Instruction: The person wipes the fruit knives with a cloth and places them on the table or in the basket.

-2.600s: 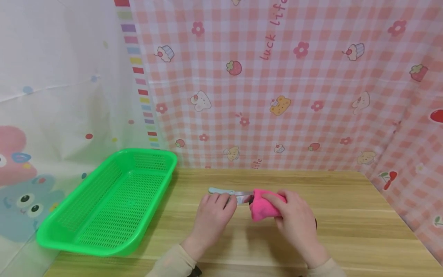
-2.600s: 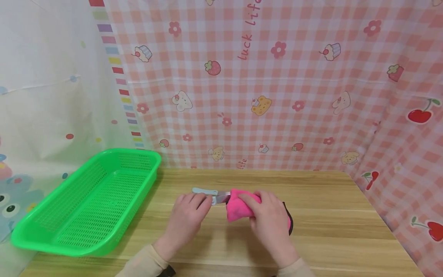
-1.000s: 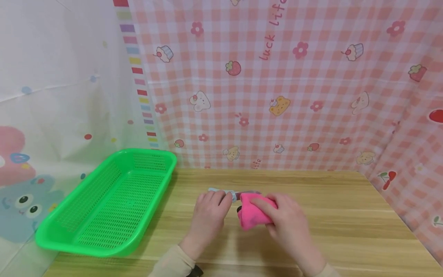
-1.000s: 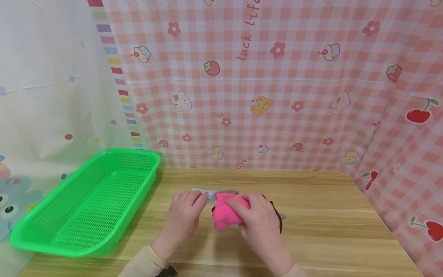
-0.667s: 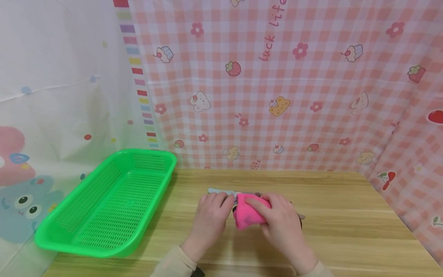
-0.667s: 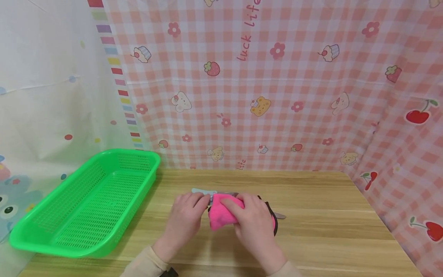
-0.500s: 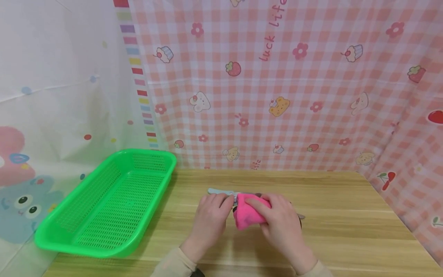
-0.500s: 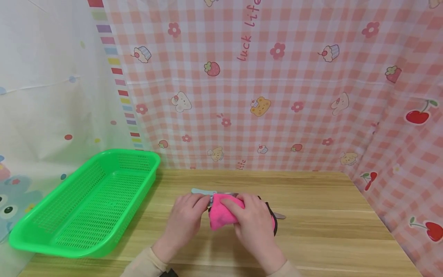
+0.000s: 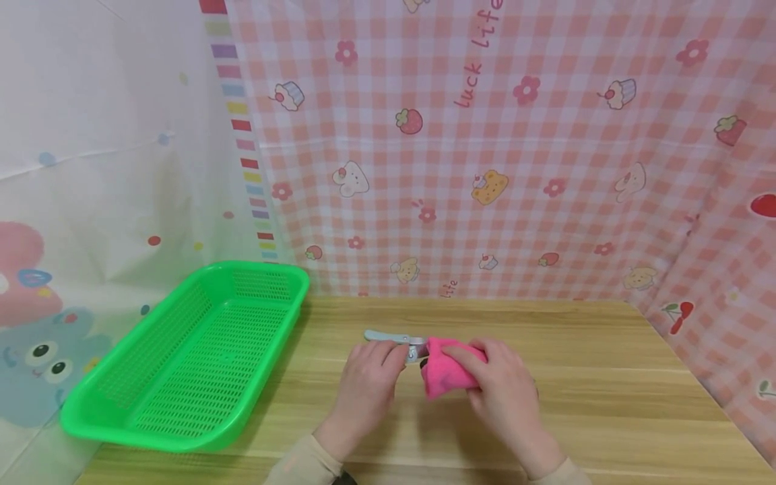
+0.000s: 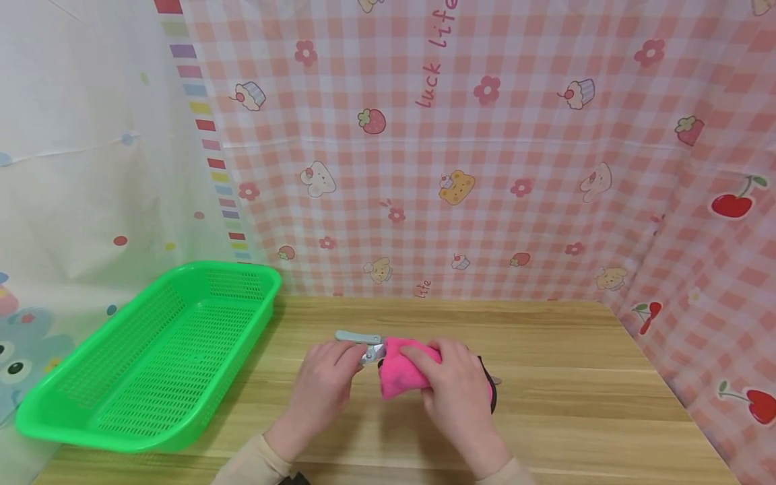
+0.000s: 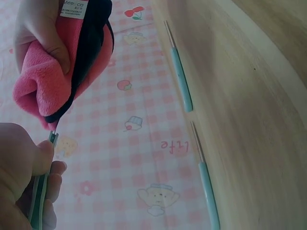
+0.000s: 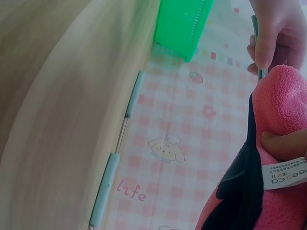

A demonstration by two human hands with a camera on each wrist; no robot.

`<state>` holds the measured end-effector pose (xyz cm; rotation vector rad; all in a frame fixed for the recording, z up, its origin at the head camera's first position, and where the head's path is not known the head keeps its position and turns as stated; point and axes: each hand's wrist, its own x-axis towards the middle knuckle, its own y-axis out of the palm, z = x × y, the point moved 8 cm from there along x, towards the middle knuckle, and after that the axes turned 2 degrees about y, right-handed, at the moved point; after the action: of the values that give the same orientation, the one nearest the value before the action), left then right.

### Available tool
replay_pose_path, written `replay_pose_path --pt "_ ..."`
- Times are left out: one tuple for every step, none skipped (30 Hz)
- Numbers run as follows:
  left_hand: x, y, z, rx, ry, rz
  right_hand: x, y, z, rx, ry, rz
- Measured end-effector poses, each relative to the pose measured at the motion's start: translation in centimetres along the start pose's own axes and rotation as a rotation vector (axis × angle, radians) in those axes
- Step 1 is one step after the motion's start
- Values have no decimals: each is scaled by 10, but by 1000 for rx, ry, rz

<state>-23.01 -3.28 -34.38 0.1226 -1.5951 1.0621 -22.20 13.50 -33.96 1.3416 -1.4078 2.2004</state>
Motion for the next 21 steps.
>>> replay_pose_path --pt "0 0 0 0 1 -3 0 -1 -2 -3 2 -1" --pt "0 -1 0 1 0 -2 0 -1 -3 -6 3 -3" --pt "0 -1 1 1 0 -1 -1 -2 -4 -8 3 -5" --pt "0 -1 1 0 -2 2 -1 -2 -6 -11 6 -5" --pt "0 -1 1 0 -4 7 -1 -3 -7 -13 9 -5" --pt "0 -1 1 3 -4 8 -1 -3 -9 -15 14 -5" --pt "0 -1 1 4 -5 9 -2 -4 -10 -17 20 -4" --pt "0 -1 1 4 -8 13 -2 -4 -12 -20 26 -1" --pt "0 -2 1 6 -5 8 -3 -4 -14 -24 34 3" --pt "0 -2 2 7 -3 3 -3 -4 -15 -28 42 5" --pt "0 -2 2 9 -2 -2 -4 -5 -16 -32 49 7" --pt "0 -2 2 10 -3 -1 -4 -5 -18 -34 55 10" --pt "0 -3 2 10 -3 -2 -5 -6 -19 -37 59 11" --pt "0 -3 2 11 -3 -2 -5 -6 -20 -40 63 13" --pt "-1 -2 2 13 -4 1 -5 -6 -21 -43 67 15" --pt "-1 -2 3 13 -8 6 -5 -7 -21 -44 68 16" --pt "-1 -2 3 13 -12 11 -5 -7 -22 -44 68 17" --pt "-1 -2 3 15 -14 12 -6 -7 -23 -44 69 16" --pt "-1 -2 4 15 -16 13 -6 -8 -23 -44 71 15" --pt "-1 -2 4 16 -17 12 -6 -8 -24 -45 75 16" --pt "-1 -2 5 16 -19 10 -6 -9 -25 -46 79 17"
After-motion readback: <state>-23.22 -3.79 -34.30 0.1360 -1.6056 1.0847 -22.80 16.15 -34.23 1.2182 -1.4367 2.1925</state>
